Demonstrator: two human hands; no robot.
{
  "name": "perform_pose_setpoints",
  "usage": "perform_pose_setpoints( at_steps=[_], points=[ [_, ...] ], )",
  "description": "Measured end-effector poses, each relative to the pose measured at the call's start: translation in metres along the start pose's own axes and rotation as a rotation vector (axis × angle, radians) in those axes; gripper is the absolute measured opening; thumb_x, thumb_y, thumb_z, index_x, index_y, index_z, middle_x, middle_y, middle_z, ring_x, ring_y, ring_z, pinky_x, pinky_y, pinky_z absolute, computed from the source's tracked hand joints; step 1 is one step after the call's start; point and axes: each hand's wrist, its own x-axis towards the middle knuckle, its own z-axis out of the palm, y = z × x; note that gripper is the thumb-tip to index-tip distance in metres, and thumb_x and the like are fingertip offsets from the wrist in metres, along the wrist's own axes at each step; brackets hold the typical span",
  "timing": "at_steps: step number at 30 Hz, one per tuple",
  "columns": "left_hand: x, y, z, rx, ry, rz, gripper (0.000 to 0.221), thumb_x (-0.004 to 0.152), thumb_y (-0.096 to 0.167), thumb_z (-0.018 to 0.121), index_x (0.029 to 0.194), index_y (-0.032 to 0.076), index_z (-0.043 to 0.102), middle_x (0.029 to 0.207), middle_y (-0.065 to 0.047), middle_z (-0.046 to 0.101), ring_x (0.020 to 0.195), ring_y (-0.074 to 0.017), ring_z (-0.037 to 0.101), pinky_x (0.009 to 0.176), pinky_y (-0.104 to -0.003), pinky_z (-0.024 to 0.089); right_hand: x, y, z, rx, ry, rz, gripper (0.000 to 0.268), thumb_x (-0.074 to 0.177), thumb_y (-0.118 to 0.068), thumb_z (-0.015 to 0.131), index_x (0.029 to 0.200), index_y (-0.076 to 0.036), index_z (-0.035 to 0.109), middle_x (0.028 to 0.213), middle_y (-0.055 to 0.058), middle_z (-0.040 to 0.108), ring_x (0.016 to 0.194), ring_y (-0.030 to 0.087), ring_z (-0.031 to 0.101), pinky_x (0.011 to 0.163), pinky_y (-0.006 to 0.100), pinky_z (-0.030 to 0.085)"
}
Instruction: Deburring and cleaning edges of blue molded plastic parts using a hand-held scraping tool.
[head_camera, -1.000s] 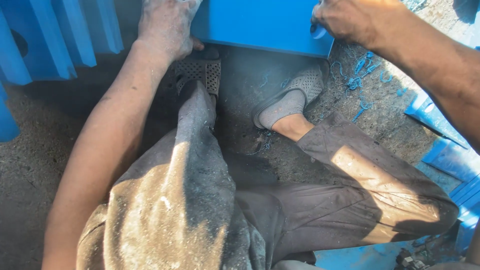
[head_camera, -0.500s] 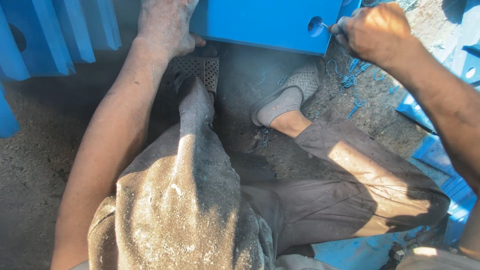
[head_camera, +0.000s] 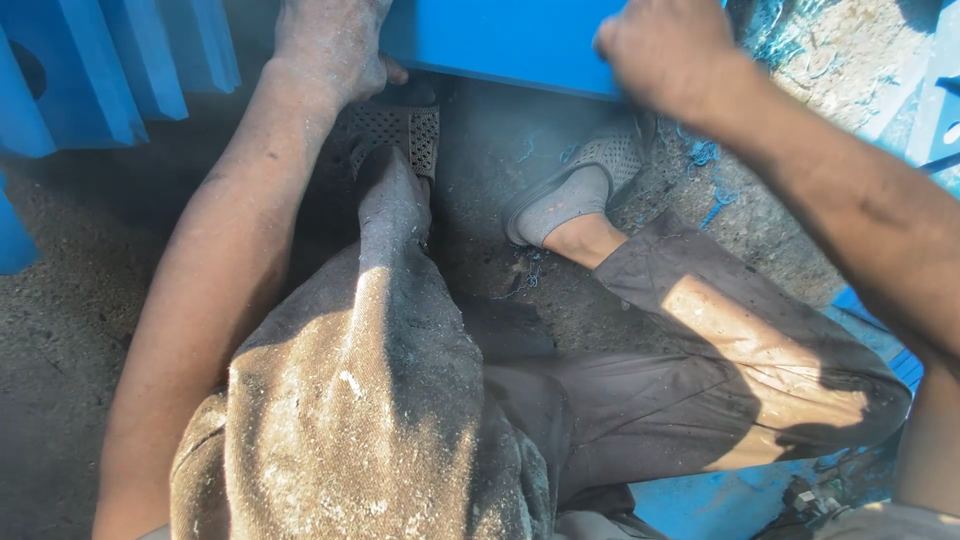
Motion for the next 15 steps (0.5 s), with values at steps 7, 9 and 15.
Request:
perform_pose_setpoints(
  at_steps=[7,9,15],
  points=[
    [0.000,-0.002,0.000,0.042,-0.010,0.016,0.061,0.074,0.038,0.094,0.121,0.006,0.073,0.098,-0.019,0.073,0.091,-0.0360,0.073,0.072,-0.047,0.060,-0.024,0.045,0.023,0.413,0.035,0.182,0.019,0.104,-0.026,0.071,0.110,-0.008,0.074,0.094,0.016,0.074,0.082,0.029,0.073,0.069,0.043,0.059],
    [-0.001,0.001,0.001,0.040,-0.005,-0.008,0.062,0.075,0.038,0.093,0.124,0.007,0.072,0.101,-0.018,0.073,0.093,-0.0356,0.072,0.075,-0.047,0.060,-0.033,0.056,0.028,0.505,0.046,0.227,0.023,0.106,-0.028,0.073,0.114,-0.007,0.074,0.095,0.017,0.074,0.082,0.030,0.073,0.071,0.043,0.059],
    [0.003,-0.001,-0.007,0.073,0.055,0.053,0.080,0.069,0.041,0.096,0.135,0.007,0.065,0.127,-0.016,0.066,0.122,-0.0351,0.059,0.097,-0.058,0.046,-0.058,0.051,0.048,0.742,-0.008,0.439,0.041,0.100,-0.039,0.079,0.117,-0.003,0.069,0.099,0.018,0.073,0.084,0.030,0.072,0.073,0.044,0.059]
  ],
)
